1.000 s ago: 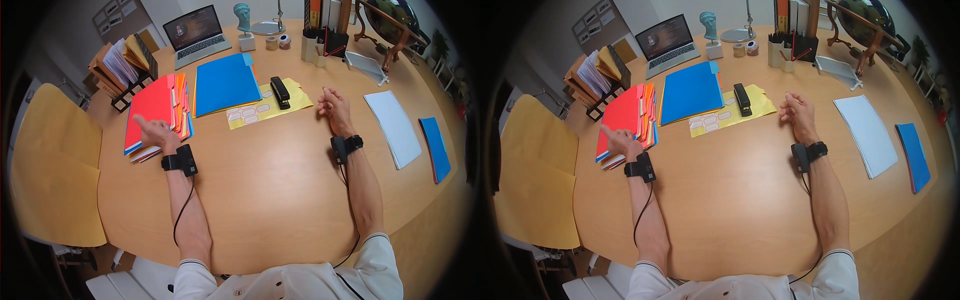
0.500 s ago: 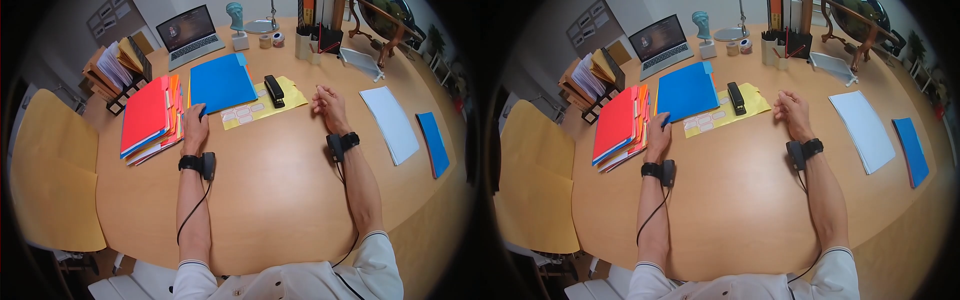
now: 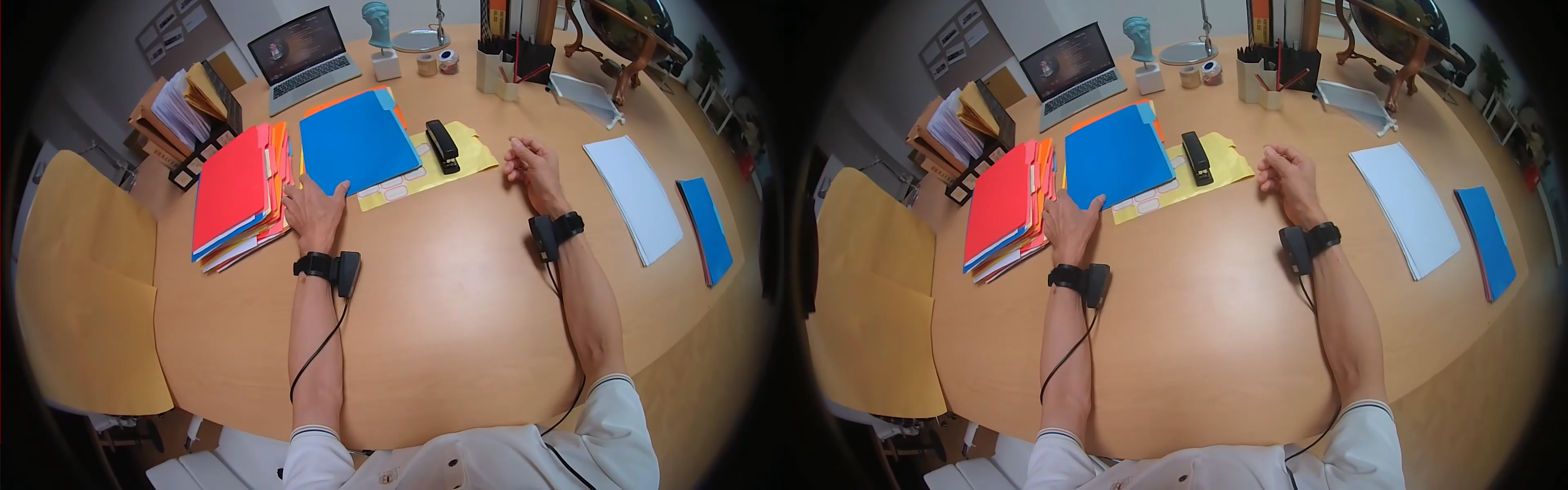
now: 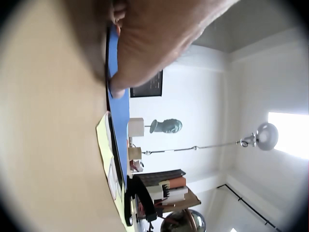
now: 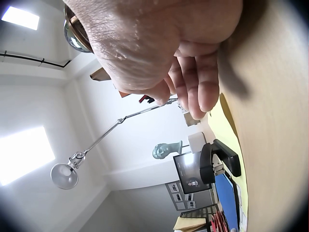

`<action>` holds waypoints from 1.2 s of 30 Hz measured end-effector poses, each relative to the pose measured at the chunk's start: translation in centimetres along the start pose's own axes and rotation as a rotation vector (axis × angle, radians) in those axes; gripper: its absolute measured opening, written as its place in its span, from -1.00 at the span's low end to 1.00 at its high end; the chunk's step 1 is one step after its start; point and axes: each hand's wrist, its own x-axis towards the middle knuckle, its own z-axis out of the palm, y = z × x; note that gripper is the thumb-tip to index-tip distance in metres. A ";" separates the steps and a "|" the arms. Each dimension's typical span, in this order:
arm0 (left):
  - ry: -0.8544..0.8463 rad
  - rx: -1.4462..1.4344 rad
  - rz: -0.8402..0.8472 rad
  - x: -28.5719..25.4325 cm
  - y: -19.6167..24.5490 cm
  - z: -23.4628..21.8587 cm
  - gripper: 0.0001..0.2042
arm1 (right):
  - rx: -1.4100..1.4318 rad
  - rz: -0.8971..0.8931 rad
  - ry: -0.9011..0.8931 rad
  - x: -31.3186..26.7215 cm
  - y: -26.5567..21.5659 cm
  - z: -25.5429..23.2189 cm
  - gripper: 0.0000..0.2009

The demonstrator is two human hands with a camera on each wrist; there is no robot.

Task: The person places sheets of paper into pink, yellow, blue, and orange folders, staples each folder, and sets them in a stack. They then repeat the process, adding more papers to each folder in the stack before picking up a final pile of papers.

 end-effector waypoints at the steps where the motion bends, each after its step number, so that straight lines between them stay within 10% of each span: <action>1: -0.049 -0.008 -0.026 0.0 0.3 -0.3 -0.17 | -0.007 0.002 -0.001 -0.1 -0.1 0.0 -0.74; 15: 0.025 -0.242 -0.029 1.7 -2.9 1.9 -0.43 | -0.018 -0.002 -0.011 0.0 0.1 0.1 -0.79; 23: -0.217 -1.580 -0.483 3.1 -4.3 0.6 -0.92 | -0.019 -0.001 -0.008 0.0 0.1 0.2 -0.80; 36: -0.715 -1.579 -0.100 1.0 0.7 -1.5 -0.80 | 0.034 0.014 -0.081 -0.4 -0.6 0.4 -0.55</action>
